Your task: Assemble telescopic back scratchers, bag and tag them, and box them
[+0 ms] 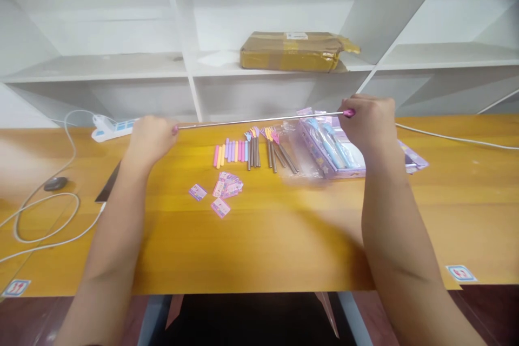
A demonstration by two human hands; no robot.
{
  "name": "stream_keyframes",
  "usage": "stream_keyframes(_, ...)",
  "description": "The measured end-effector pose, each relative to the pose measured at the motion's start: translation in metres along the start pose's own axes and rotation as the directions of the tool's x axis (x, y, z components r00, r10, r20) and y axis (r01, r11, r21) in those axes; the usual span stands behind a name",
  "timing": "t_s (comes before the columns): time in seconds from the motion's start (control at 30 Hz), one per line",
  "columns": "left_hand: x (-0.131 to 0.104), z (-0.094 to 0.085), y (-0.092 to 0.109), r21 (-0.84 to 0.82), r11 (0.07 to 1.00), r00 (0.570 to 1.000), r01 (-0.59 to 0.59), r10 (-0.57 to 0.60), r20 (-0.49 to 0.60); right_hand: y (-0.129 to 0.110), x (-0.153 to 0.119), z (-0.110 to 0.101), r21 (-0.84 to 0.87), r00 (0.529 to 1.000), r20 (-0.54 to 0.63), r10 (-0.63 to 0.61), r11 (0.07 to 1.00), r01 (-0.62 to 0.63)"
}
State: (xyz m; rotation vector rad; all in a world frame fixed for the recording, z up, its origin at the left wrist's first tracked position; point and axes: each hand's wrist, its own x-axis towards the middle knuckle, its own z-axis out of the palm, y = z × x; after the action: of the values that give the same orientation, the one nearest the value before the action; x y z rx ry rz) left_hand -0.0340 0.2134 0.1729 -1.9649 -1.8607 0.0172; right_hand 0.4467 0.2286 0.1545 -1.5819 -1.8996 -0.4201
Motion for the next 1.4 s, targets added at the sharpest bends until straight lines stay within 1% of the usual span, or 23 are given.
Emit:
stream_keyframes(0.07, -0.003, -0.003, 0.012, -0.028, 0.999, 0.999, -0.043, 0.043, 0.010, -0.005, -0.002, 0.001, 0.010, 0.999, -0.026, -0.045, 0.999, 0.045)
stream_keyframes(0.17, -0.010, -0.008, 0.038, -0.119, 0.989, 0.995, -0.093, 0.097, 0.024, -0.020, -0.006, 0.008, 0.026, 0.992, -0.060, -0.110, 0.993, 0.112)
stream_keyframes(0.3, -0.026, -0.013, 0.070, -0.163, 0.980, 0.992, -0.110, 0.120, 0.048, -0.050, -0.013, 0.023, 0.071, 0.980, -0.093, -0.178, 0.980, 0.184)
stream_keyframes(0.4, -0.042, -0.014, 0.088, -0.166, 0.976, 0.989, -0.142, 0.146, 0.010, -0.078, -0.022, 0.035, 0.083, 0.971, -0.102, -0.215, 0.971, 0.224)
stream_keyframes(0.43, -0.047, -0.014, 0.095, -0.171, 0.974, 0.988, -0.151, 0.154, 0.005, -0.088, -0.027, 0.039, 0.083, 0.968, -0.097, -0.231, 0.968, 0.239)
stream_keyframes(0.5, -0.054, -0.013, 0.108, -0.199, 0.967, 0.984, -0.162, 0.172, 0.036, -0.109, -0.037, 0.047, 0.093, 0.961, -0.061, -0.269, 0.957, 0.274)
stream_keyframes(0.6, -0.060, -0.012, 0.123, -0.244, 0.953, 0.967, -0.179, 0.216, 0.136, -0.135, -0.051, 0.058, 0.115, 0.950, 0.033, -0.311, 0.945, 0.305)
stream_keyframes(0.67, -0.061, -0.013, 0.126, -0.235, 0.954, 0.960, -0.184, 0.225, 0.164, -0.145, -0.057, 0.062, 0.105, 0.950, 0.056, -0.307, 0.948, 0.300)
stream_keyframes(0.8, -0.060, -0.017, 0.124, -0.206, 0.963, 0.962, -0.173, 0.210, 0.174, -0.151, -0.059, 0.061, 0.084, 0.961, 0.081, -0.263, 0.963, 0.256)
stream_keyframes(0.9, -0.061, -0.021, 0.124, -0.196, 0.968, 0.961, -0.154, 0.193, 0.199, -0.155, -0.057, 0.055, 0.060, 0.960, 0.179, -0.214, 0.977, 0.206)
stream_keyframes(1.0, -0.063, -0.022, 0.125, -0.191, 0.970, 0.959, -0.147, 0.187, 0.213, -0.160, -0.057, 0.048, 0.026, 0.942, 0.277, -0.189, 0.982, 0.189)
stream_keyframes(1.07, -0.064, -0.024, 0.124, -0.186, 0.970, 0.957, -0.154, 0.194, 0.215, -0.163, -0.057, 0.046, 0.007, 0.932, 0.315, -0.178, 0.983, 0.186)
stream_keyframes(1.2, -0.063, -0.025, 0.122, -0.160, 0.971, 0.956, -0.180, 0.211, 0.203, -0.165, -0.057, 0.045, -0.006, 0.921, 0.353, -0.168, 0.983, 0.181)
stream_keyframes(1.33, -0.061, -0.023, 0.120, -0.150, 0.966, 0.960, -0.208, 0.231, 0.158, -0.163, -0.055, 0.041, 0.021, 0.908, 0.367, -0.202, 0.978, 0.209)
stream_keyframes(1.4, -0.059, -0.020, 0.119, -0.159, 0.961, 0.959, -0.228, 0.250, 0.134, -0.162, -0.054, 0.037, 0.007, 0.903, 0.382, -0.195, 0.978, 0.209)
